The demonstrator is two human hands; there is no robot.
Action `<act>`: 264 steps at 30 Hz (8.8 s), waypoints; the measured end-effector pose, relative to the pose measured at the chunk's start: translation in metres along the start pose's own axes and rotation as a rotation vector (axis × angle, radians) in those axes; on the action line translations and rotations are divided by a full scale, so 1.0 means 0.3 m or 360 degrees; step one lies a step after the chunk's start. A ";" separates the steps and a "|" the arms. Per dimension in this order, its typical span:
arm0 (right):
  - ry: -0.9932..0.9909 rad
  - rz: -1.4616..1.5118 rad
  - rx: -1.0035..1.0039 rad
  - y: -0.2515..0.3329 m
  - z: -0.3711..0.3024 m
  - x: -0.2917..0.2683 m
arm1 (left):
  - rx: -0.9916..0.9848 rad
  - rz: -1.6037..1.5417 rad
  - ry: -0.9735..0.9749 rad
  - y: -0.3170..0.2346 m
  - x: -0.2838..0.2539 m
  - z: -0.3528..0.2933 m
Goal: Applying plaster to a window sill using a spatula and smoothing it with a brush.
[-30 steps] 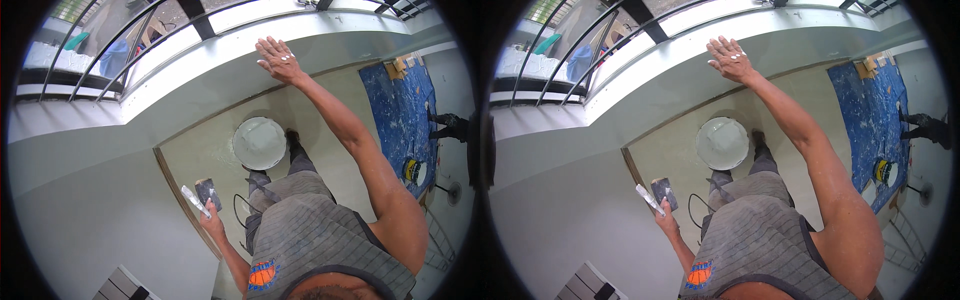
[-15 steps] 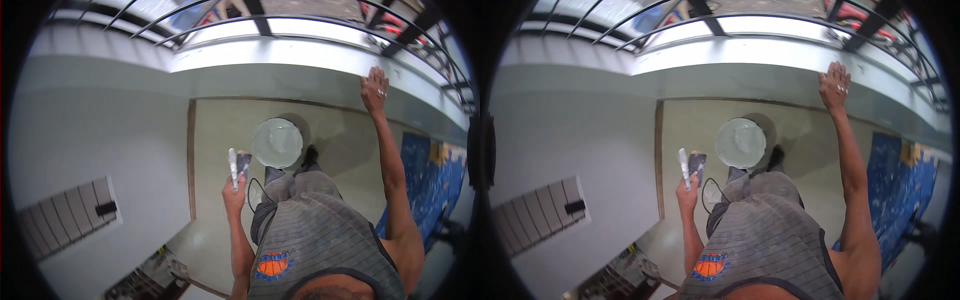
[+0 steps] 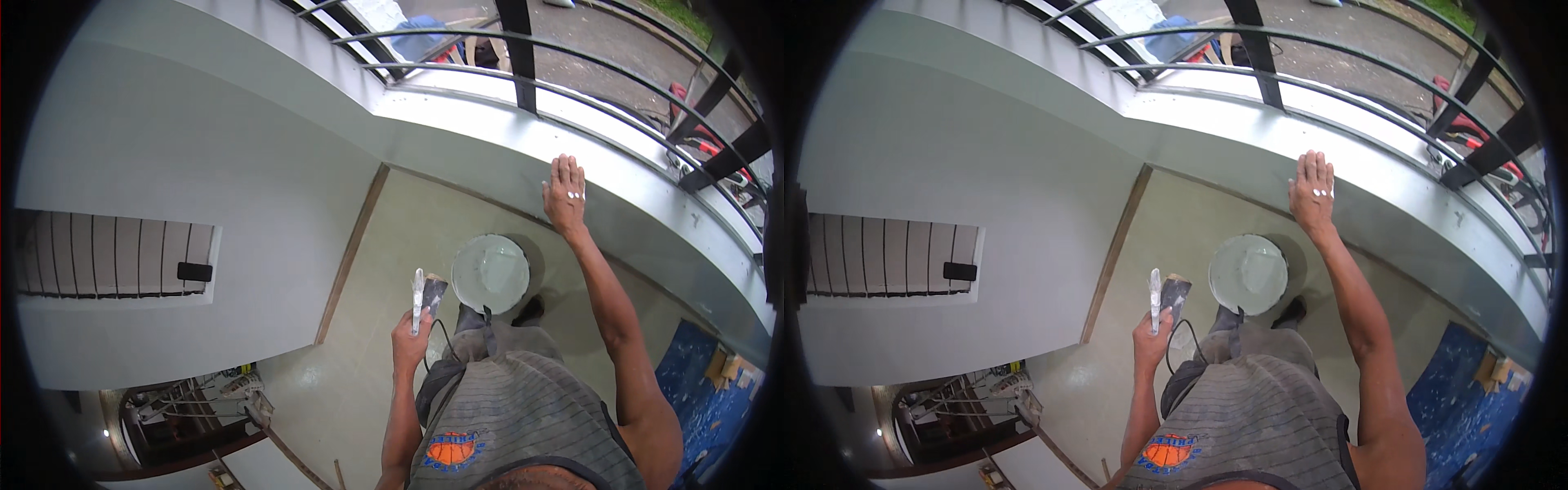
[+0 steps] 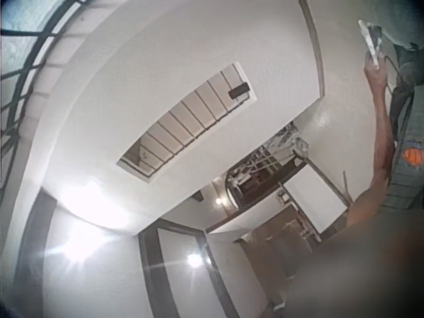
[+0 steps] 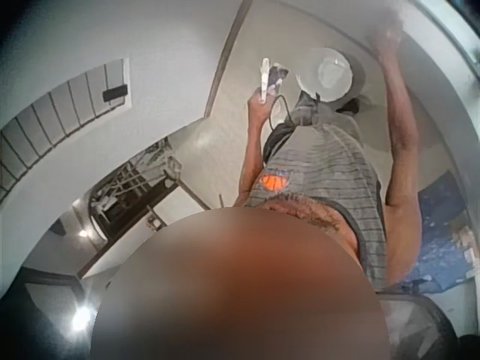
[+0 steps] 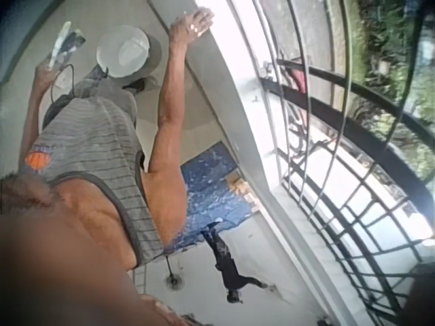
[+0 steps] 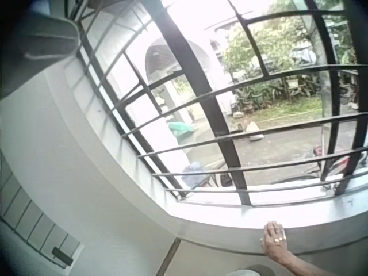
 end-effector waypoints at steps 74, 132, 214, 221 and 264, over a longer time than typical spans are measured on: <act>0.0689 0.0028 0.1107 0.115 0.338 0.176 | 0.0055 -0.0279 0.0342 0.450 -0.787 0.820; -0.1123 0.1000 -0.1184 1.307 0.927 -0.797 | 0.0175 -0.0352 -0.0450 0.213 -0.854 0.801; -0.1226 0.0996 -0.1405 1.475 1.098 -1.302 | 0.0345 -0.0316 -0.0638 0.423 -0.881 0.725; -0.1336 0.1027 -0.1531 1.579 1.154 -1.681 | -0.0117 -0.0427 -0.0311 0.650 -0.825 0.786; 0.1837 0.0565 0.0795 0.858 -0.595 0.654 | 0.0189 -0.0206 0.0418 0.565 -0.820 0.821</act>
Point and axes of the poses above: each hand's wrist, its own z-axis towards the middle knuckle, its own x-axis out of the palm, y = z × x, the point moved 9 cm from there along z, towards the middle knuckle, and after that the axes turned 15 degrees about y, right-handed, at the moved point
